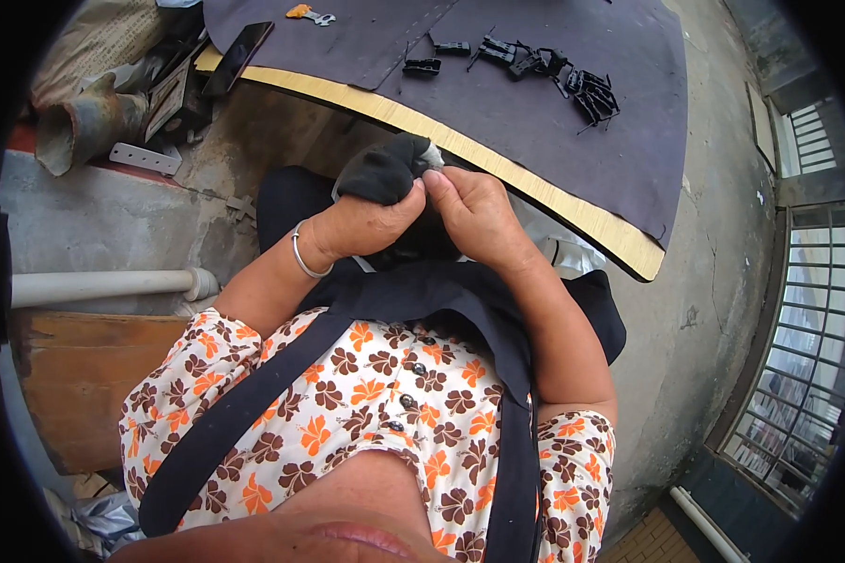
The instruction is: Assembling small black plastic components onto a circular white part while sitting at a workbench.
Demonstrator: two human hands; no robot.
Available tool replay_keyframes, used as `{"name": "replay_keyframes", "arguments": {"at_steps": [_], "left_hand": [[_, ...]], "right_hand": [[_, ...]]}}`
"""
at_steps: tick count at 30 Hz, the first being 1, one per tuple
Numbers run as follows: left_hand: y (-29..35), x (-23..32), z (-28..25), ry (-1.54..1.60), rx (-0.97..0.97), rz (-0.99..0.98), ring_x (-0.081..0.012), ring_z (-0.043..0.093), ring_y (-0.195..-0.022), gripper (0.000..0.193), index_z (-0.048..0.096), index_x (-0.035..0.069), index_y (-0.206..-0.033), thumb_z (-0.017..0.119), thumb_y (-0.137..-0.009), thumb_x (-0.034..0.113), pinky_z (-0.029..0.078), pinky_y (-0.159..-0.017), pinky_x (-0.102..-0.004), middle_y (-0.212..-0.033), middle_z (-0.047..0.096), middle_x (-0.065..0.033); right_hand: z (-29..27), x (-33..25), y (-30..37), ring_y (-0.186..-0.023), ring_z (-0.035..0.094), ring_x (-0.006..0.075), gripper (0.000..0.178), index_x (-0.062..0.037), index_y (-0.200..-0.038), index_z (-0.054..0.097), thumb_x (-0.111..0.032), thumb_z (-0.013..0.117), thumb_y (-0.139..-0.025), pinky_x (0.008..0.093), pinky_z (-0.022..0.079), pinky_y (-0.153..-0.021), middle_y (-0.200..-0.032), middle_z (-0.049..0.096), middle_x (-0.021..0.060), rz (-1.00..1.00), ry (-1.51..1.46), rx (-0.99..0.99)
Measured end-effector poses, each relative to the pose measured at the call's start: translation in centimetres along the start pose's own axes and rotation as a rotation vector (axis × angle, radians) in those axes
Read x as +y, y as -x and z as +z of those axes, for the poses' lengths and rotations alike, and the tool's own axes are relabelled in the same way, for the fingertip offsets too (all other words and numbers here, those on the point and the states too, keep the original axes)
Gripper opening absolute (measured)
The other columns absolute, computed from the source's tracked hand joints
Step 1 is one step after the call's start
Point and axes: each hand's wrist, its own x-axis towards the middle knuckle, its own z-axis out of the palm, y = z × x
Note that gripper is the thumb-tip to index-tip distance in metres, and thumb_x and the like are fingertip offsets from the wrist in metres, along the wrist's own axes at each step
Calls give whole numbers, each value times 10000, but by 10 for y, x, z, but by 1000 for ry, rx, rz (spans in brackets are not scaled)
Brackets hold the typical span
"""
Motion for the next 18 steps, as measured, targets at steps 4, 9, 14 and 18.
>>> {"name": "replay_keyframes", "arguments": {"at_steps": [4,9,14,18], "left_hand": [[9,-8,-12,-164,-53,-68,-313,550,-911,156,581,11,-938,554,-808,92,434,-810,-364,-962,588,-163],[17,-31,-37,-519,20,24,-308,568,-874,232,604,30,-968,595,-786,173,444,-798,-383,-916,603,-150],[13,-39,-39,-519,165,14,-302,581,-936,143,646,24,-916,593,-804,95,447,-830,-369,-979,625,-140],[-4,-43,-49,-478,282,173,-275,602,-790,135,621,-16,-912,607,-784,22,478,-726,-313,-972,628,-125]], "right_hand": [[-2,3,-18,-629,424,76,316,23,-791,555,-252,489,-932,271,399,-575,-631,496,-7,-33,113,-57],[-22,-7,-71,-592,549,286,231,-4,-916,582,-216,595,-824,347,440,-583,-676,600,154,-183,535,334],[-22,6,-127,-853,607,333,332,-86,-1100,549,-257,595,-819,400,473,-766,-880,635,180,-157,843,387],[-27,5,-121,-777,605,348,307,-43,-1047,559,-226,602,-805,405,470,-700,-795,624,186,-289,849,324]]}}
